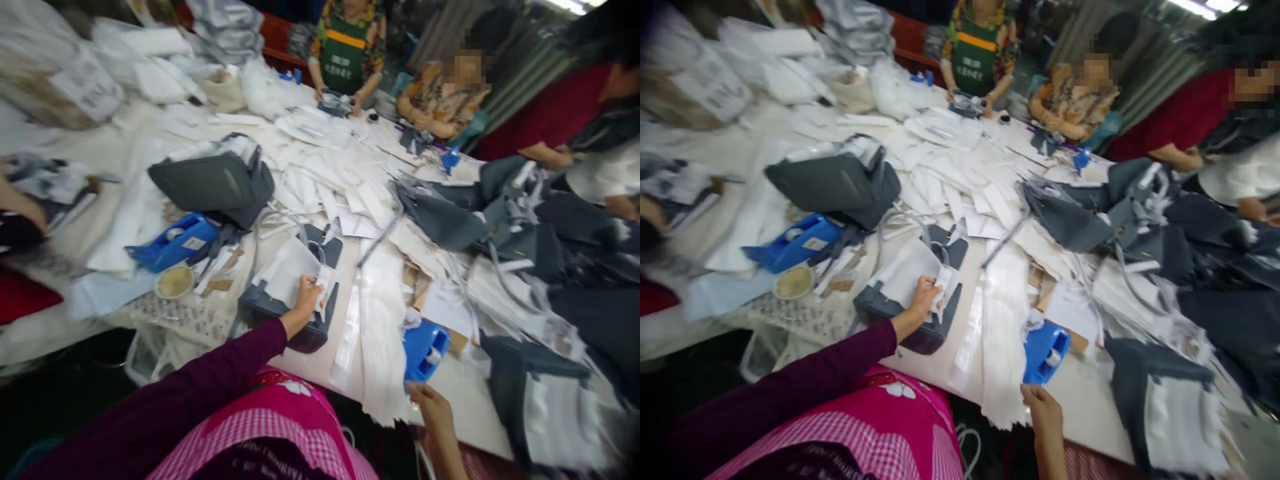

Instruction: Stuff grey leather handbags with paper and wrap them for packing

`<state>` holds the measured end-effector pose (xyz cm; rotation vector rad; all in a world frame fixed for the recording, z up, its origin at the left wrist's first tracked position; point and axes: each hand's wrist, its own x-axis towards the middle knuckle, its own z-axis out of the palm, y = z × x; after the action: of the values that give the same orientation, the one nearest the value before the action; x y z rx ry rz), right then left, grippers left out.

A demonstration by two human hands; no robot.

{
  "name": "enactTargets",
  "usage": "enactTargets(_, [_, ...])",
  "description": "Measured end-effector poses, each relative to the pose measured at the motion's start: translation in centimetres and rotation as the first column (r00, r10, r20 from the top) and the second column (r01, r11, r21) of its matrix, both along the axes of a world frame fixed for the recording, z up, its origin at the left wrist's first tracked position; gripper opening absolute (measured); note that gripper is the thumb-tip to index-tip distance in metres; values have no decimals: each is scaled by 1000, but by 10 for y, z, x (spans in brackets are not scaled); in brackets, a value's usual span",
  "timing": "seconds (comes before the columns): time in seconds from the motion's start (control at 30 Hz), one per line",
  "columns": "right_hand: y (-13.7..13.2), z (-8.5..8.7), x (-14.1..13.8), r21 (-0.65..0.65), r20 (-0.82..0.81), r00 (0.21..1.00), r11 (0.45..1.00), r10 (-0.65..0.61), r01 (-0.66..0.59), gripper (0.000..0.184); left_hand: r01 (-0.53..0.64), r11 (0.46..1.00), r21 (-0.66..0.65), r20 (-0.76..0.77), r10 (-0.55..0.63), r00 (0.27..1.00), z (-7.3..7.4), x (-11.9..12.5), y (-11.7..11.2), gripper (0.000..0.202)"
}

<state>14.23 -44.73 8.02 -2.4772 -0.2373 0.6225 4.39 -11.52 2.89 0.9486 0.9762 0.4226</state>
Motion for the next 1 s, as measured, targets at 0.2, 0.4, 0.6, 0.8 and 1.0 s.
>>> enactTargets(0.2, [218, 23, -1, 402, -196, 925, 887, 326, -228, 26, -68, 998, 3, -9, 68, 998, -14, 0, -1, 33])
enactTargets(0.4, [310, -3, -3, 281, -154, 869, 864, 470, -418, 26, -25, 996, 85, -65, 31, 997, -10, -3, -3, 41])
enactTargets(0.6, [313, -28, 17, 67, -148, 814, 826, 562, -559, 20, -73, 987, 142, -88, 86, 992, -3, -5, -3, 38])
enactTargets(0.8, [312, -28, 23, -40, -129, 759, 762, 638, -647, 23, -69, 985, 160, -94, 85, 992, -3, -7, -6, 21])
enactTargets(1.0, [302, -23, 39, -59, -106, 724, 723, 681, -689, 6, 29, 986, 166, -166, -1, 986, -6, -7, -5, 18])
